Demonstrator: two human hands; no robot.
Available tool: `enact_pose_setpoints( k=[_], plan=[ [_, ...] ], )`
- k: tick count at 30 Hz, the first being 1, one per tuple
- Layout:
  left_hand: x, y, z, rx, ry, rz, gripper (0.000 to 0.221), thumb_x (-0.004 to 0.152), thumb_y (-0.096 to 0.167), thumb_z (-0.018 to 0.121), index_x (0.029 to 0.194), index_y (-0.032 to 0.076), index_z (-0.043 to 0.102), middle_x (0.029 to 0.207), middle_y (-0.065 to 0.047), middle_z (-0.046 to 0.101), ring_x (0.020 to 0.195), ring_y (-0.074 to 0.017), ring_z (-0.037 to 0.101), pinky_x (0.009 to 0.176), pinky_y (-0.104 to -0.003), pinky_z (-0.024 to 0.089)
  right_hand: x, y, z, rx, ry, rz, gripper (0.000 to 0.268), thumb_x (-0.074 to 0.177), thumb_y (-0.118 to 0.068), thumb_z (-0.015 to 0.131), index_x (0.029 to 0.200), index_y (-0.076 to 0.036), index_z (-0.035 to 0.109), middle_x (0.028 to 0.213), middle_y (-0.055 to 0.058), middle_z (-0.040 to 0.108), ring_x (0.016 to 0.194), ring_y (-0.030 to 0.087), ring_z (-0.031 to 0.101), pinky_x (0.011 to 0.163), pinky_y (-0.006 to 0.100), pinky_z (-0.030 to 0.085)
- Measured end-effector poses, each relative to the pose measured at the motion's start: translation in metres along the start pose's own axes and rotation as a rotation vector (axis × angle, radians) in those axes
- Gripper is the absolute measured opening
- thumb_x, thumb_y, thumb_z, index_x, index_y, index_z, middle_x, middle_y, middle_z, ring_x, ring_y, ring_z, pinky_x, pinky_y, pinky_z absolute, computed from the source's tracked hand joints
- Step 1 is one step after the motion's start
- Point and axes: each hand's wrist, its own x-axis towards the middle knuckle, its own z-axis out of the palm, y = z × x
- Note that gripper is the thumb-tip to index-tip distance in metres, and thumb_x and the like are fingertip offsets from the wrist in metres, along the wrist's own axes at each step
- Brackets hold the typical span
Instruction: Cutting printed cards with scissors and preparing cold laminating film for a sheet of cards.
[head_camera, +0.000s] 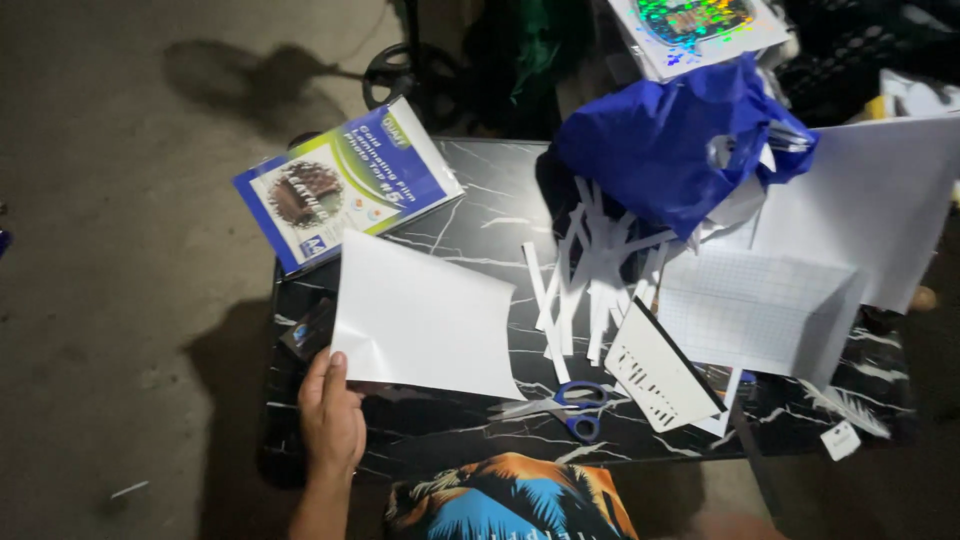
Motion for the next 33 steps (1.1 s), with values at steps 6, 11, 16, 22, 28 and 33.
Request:
enact_pose_setpoints(
  k=[6,11,16,22,28,33],
  plan=[
    [-0.008,0.006,0.004,0.021,-0.035,-0.012,0.031,0.107,0.021,0.049,0.124,0.0,0.064,0.105,-0.009,0.071,0.091,-0.0137,0.067,0.081,-0.028,0.056,0.043,0.16,0.046,-0.15,-0.225,-0.034,0.04,0.111,-0.035,0.043,0.12,0.003,0.052,0.117,0.024,0.053,0.108,0.037,0.05,0.096,0.051,0.041],
    [-0.01,0.015,-0.004,0.114,-0.022,0.083,0.033,0.111,0.019,0.051,0.128,-0.006,0.064,0.108,-0.012,0.07,0.092,-0.0136,0.063,0.079,-0.025,0.05,0.095,0.387,0.094,-0.5,-0.291,-0.18,0.048,0.107,-0.042,0.043,0.133,-0.001,0.049,0.135,0.021,0.048,0.126,0.036,0.041,0.108,0.051,0.032],
    [-0.011,0.023,-0.001,0.154,-0.022,0.079,0.032,0.111,0.017,0.049,0.128,-0.007,0.061,0.107,-0.015,0.069,0.094,-0.0173,0.066,0.077,-0.029,0.054,0.114,0.462,0.084,-0.897,-0.315,-0.166,0.072,0.102,-0.053,0.036,0.157,-0.008,0.026,0.165,0.013,0.024,0.153,0.029,0.017,0.122,0.05,0.009],
    [-0.011,0.038,0.011,0.052,-0.083,0.091,0.032,0.111,0.017,0.045,0.126,-0.006,0.061,0.109,-0.015,0.07,0.094,-0.0205,0.069,0.081,-0.034,0.06,0.138,0.502,0.043,-1.03,-0.297,0.008,0.07,0.103,-0.055,0.031,0.159,-0.014,0.019,0.166,0.01,0.02,0.153,0.025,0.014,0.124,0.054,0.002],
    [-0.014,0.044,0.018,0.076,-0.121,0.083,0.032,0.11,0.017,0.044,0.124,-0.007,0.06,0.107,-0.017,0.07,0.09,-0.0219,0.071,0.077,-0.038,0.063,0.145,0.487,0.039,-0.997,-0.006,-0.096,0.058,0.095,-0.032,0.058,0.146,-0.007,0.047,0.155,0.011,0.045,0.145,0.028,0.039,0.122,0.054,0.021],
    [-0.023,0.044,0.037,0.124,-0.162,0.086,0.028,0.107,0.012,0.048,0.125,-0.006,0.062,0.104,-0.016,0.072,0.082,-0.0214,0.072,0.071,-0.038,0.063,0.119,0.351,0.072,-0.488,0.091,-0.295,0.041,0.093,-0.015,0.071,0.131,-0.004,0.06,0.135,0.018,0.06,0.125,0.033,0.057,0.108,0.047,0.045]
  ],
)
